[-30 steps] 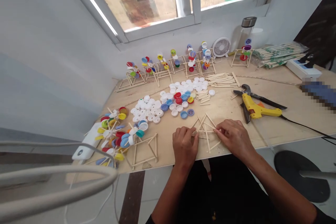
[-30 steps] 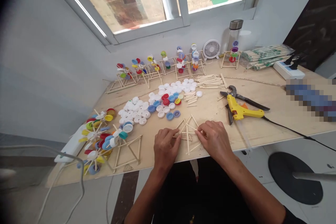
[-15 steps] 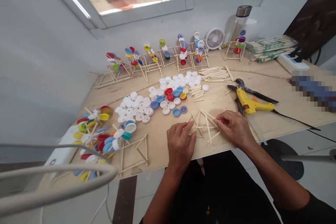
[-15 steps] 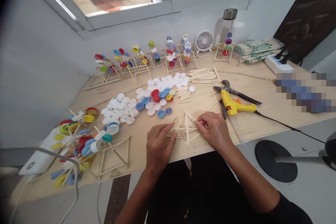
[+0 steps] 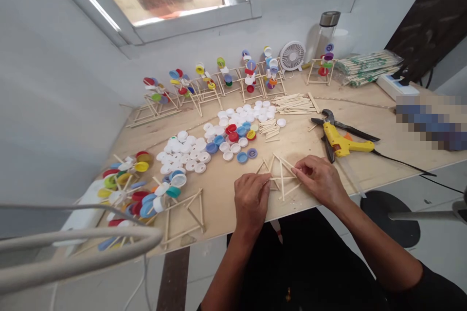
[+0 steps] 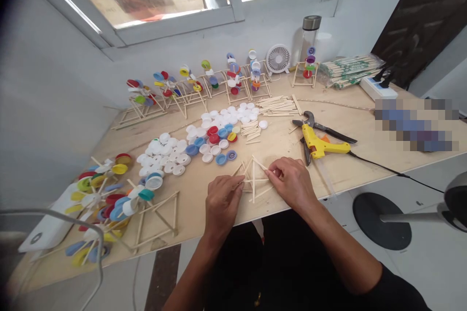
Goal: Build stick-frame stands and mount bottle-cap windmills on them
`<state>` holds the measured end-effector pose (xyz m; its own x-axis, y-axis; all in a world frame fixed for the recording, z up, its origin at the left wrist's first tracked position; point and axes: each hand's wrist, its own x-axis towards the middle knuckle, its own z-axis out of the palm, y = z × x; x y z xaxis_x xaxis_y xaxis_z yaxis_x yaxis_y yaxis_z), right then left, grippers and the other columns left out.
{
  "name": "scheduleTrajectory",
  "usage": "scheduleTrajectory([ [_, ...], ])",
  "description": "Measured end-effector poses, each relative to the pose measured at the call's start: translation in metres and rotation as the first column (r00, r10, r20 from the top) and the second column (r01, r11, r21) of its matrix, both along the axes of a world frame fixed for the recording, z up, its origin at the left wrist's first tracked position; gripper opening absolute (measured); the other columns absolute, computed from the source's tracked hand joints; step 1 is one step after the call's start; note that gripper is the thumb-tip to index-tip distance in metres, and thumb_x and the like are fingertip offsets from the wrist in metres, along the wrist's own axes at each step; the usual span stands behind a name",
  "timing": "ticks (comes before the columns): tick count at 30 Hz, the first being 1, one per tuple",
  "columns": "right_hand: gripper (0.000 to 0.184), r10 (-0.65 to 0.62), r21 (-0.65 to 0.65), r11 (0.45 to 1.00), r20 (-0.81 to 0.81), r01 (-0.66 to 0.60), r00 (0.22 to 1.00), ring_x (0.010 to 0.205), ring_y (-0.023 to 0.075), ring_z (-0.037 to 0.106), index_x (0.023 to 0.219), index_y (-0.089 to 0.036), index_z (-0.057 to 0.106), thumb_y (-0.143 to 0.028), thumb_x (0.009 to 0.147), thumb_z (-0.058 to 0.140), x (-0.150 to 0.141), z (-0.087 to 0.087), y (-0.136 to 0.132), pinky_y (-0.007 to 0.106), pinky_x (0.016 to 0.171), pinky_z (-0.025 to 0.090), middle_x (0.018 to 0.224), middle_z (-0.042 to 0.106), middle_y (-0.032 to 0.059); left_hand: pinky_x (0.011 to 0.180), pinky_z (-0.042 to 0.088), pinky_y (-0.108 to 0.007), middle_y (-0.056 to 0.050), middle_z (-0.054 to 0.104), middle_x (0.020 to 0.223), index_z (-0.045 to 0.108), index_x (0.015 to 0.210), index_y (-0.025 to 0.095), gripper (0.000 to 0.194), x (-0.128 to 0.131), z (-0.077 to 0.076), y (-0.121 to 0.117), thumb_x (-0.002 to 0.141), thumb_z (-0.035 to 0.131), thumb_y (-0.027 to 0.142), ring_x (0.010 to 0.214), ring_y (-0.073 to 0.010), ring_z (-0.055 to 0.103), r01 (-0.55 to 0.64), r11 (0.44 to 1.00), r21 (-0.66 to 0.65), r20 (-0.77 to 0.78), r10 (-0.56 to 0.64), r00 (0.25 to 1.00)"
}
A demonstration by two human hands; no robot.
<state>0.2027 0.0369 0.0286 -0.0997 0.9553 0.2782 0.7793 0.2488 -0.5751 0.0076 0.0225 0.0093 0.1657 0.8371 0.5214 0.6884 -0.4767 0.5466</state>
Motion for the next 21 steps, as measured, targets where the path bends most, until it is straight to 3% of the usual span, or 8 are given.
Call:
scheduleTrajectory([
  [6, 0.018, -0.065, 0.001, 0.998, -0.030, 0.066, 0.997, 0.060, 0.0126, 0.054, 0.071, -0.019, 0.061, -0.031, 0.084, 0.056, 0.002, 0.002, 0.001, 0.029, 0.065, 0.036, 0.064, 0.061, -0.0017, 0.079, 0.041, -0.034, -0.002, 0.068, 0.081, 0.065, 0.093, 0.020, 0.014, -0.001, 0.000, -0.001, 0.086, 0.054, 0.014, 0.083, -0.0187, 0.058, -0.001, 1.000, -0.005, 0.009, 0.001, 1.000],
  [10, 0.018, -0.186, 0.006, 0.981, -0.203, 0.192, 0.961, 0.056, 0.0121, 0.052, 0.070, -0.019, 0.063, -0.033, 0.081, 0.059, 0.015, 0.014, 0.003, 0.027, 0.059, 0.038, 0.062, 0.059, -0.0016, 0.078, 0.041, -0.034, -0.002, 0.068, 0.080, 0.065, 0.092, 0.020, 0.015, -0.002, -0.002, -0.001, 0.085, 0.054, 0.013, 0.082, -0.0185, 0.058, -0.001, 1.000, -0.002, 0.011, 0.001, 1.000],
  [13, 0.017, -0.314, -0.008, 0.938, -0.451, 0.348, 0.836, 0.056, 0.0114, 0.050, 0.072, -0.019, 0.063, -0.035, 0.078, 0.063, 0.027, 0.028, 0.005, 0.025, 0.057, 0.039, 0.062, 0.058, -0.0019, 0.077, 0.041, -0.034, -0.002, 0.068, 0.079, 0.065, 0.091, 0.020, 0.015, -0.002, -0.002, -0.001, 0.085, 0.053, 0.013, 0.082, -0.0191, 0.058, 0.002, 1.000, 0.006, 0.003, -0.002, 1.000],
  [15, 0.016, -0.324, -0.041, 0.925, -0.600, 0.377, 0.732, 0.057, 0.0107, 0.050, 0.073, -0.019, 0.063, -0.035, 0.076, 0.066, 0.030, 0.035, 0.005, 0.024, 0.056, 0.039, 0.063, 0.057, -0.0022, 0.077, 0.041, -0.034, -0.002, 0.068, 0.080, 0.065, 0.091, 0.019, 0.015, -0.002, -0.002, -0.001, 0.085, 0.053, 0.012, 0.082, -0.0194, 0.058, 0.008, 1.000, 0.006, 0.000, -0.008, 1.000],
  [18, 0.017, -0.272, -0.129, 0.956, -0.731, 0.264, 0.626, 0.055, 0.0098, 0.048, 0.071, -0.019, 0.060, -0.034, 0.073, 0.069, 0.021, 0.034, 0.004, 0.023, 0.053, 0.038, 0.061, 0.057, -0.0026, 0.077, 0.041, -0.034, -0.003, 0.068, 0.081, 0.064, 0.092, 0.019, 0.015, -0.002, -0.001, -0.001, 0.085, 0.053, 0.012, 0.082, -0.0191, 0.058, 0.017, 1.000, 0.012, 0.005, -0.017, 1.000],
  [21, 0.019, -0.272, -0.218, 0.962, -0.791, 0.162, 0.548, 0.054, 0.0094, 0.049, 0.070, -0.019, 0.058, -0.033, 0.071, 0.070, 0.007, 0.023, 0.002, 0.022, 0.052, 0.039, 0.061, 0.060, -0.0017, 0.077, 0.041, -0.035, -0.002, 0.068, 0.081, 0.064, 0.092, 0.019, 0.015, -0.002, 0.000, -0.001, 0.085, 0.053, 0.012, 0.082, -0.0189, 0.058, 0.022, 1.000, 0.018, 0.011, -0.022, 1.000],
])
